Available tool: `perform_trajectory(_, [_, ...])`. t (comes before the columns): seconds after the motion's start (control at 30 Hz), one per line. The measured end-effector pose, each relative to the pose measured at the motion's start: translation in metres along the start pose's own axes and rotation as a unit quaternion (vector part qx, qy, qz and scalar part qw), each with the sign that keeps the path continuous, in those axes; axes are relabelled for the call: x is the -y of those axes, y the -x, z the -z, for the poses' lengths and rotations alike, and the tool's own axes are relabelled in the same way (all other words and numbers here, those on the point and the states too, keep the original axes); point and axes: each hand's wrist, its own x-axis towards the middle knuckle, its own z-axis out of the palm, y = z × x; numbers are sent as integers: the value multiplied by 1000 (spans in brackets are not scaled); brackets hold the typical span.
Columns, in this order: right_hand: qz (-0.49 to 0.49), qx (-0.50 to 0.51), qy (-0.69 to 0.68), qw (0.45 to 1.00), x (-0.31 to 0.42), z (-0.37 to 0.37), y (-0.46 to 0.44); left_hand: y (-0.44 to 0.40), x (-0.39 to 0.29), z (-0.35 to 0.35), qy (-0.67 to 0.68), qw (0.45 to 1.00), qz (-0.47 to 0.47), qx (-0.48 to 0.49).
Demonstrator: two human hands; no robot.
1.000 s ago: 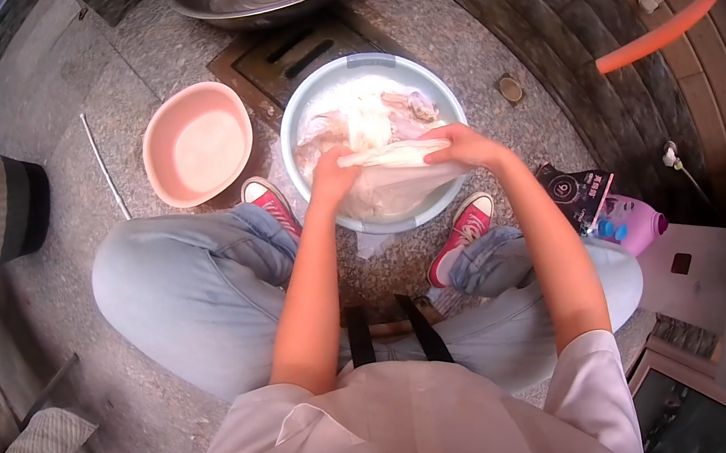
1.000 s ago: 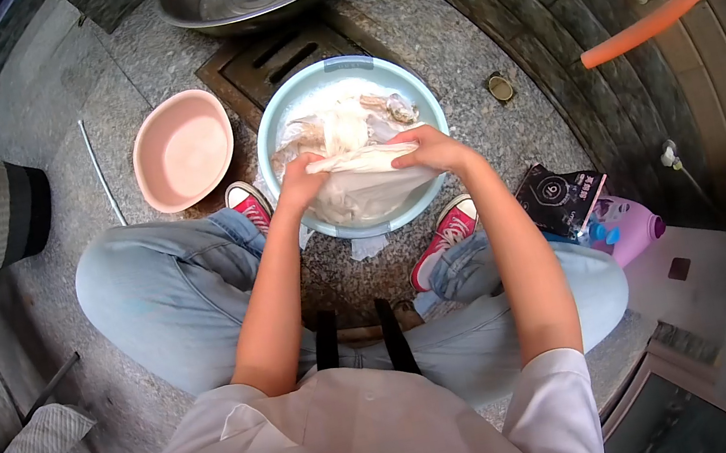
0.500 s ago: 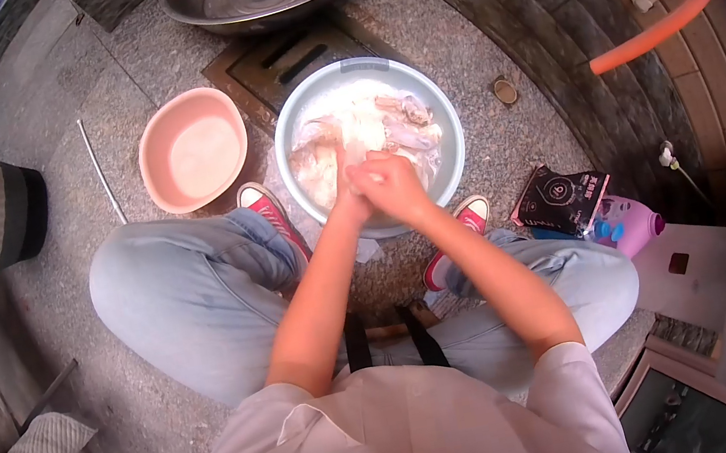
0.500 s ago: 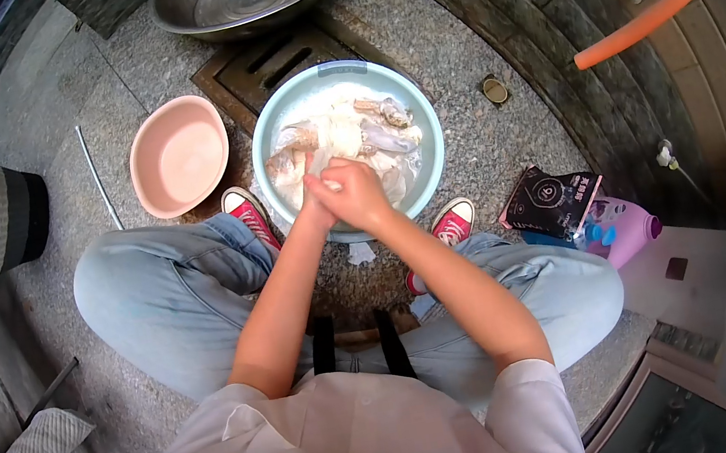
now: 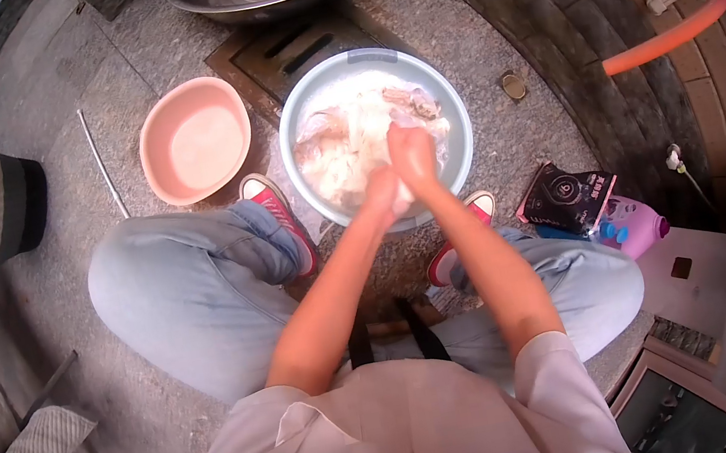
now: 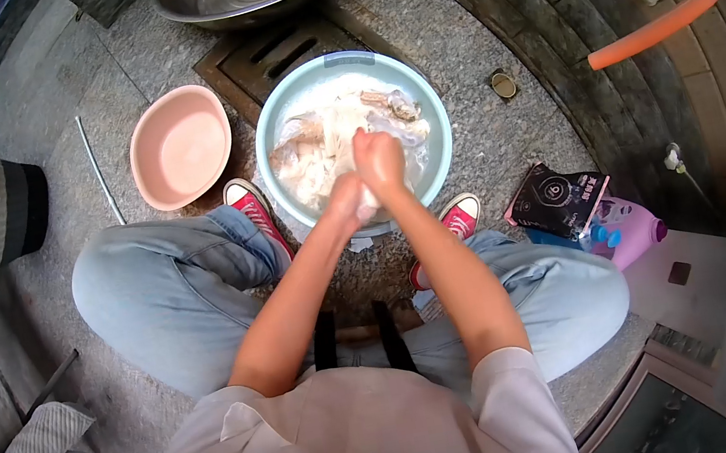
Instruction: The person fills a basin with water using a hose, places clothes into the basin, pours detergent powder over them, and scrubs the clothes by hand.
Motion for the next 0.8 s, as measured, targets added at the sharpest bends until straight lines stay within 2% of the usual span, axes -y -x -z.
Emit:
perform_trajectory(0.03, [17, -6, -22, 1000, -3, -3, 6, 2, -4, 3, -4, 1000, 1, -2])
perform_trajectory(0.1, [39, -15, -41, 998, 0, -5, 22, 1, -18, 10, -112, 994, -5, 9])
perform_trajectory(0.13, [144, -11, -24, 989, 9, -14, 45, -39, -4, 47, 124, 992, 0, 34])
perform_trajectory(0.17, [248, -10, -8, 969, 14, -17, 57, -33, -3, 45, 124, 992, 3, 34])
perform_trajectory(0.2, [248, -10, -8, 969, 16, -16, 52, -21, -7, 39, 150, 988, -20, -10])
perform_trajectory(0.23, [154, -6, 8, 988, 16, -13, 38, -13, -14, 32, 173, 983, -42, -50])
perform_trajectory(0.27, [57, 2, 22, 998, 14, -12, 28, -9, -20, 27, 24, 999, -28, 6])
perform_trajectory(0.33, [72, -24, 98, 992, 1, 4, 4, -1, -19, 18, 33, 999, -37, 5])
perform_trajectory(0.37, [117, -30, 115, 986, -12, 20, -11, 3, -24, 12, 44, 998, -48, 11])
perform_trajectory(0.4, [159, -38, 137, 977, -27, 38, -18, 27, -60, 7, -96, 993, -64, -26])
perform_trajectory(0.43, [171, -17, 129, 977, -32, 47, -21, 22, -69, 18, -96, 993, -64, -26])
perform_trajectory(0.5, [182, 6, 124, 975, -33, 66, -22, 5, -76, 40, -124, 967, -221, -35])
perform_trajectory(0.53, [263, 26, 158, 951, -31, 79, -21, -4, -79, 52, -124, 967, -221, -35])
perform_trajectory(0.57, [341, 46, 190, 919, -24, 92, -18, -14, -81, 66, -188, 941, -266, -88])
perform_trajectory(0.6, [281, 169, 322, 888, -5, 111, -8, -15, -86, 71, -252, 906, -311, -139])
perform_trajectory(0.63, [281, 169, 322, 888, -13, 113, -15, -16, -87, 73, -252, 906, -311, -139])
perform_trajectory(0.7, [206, 161, 283, 923, -34, 111, -31, -9, -95, 70, -258, 869, -386, -171])
perform_trajectory(0.77, [243, 131, 311, 909, -40, 111, -36, -14, -95, 73, -253, 866, -400, -164])
perform_trajectory(0.8, [155, 136, 131, 970, -31, 112, -42, -11, -96, 70, -214, 886, -379, -162])
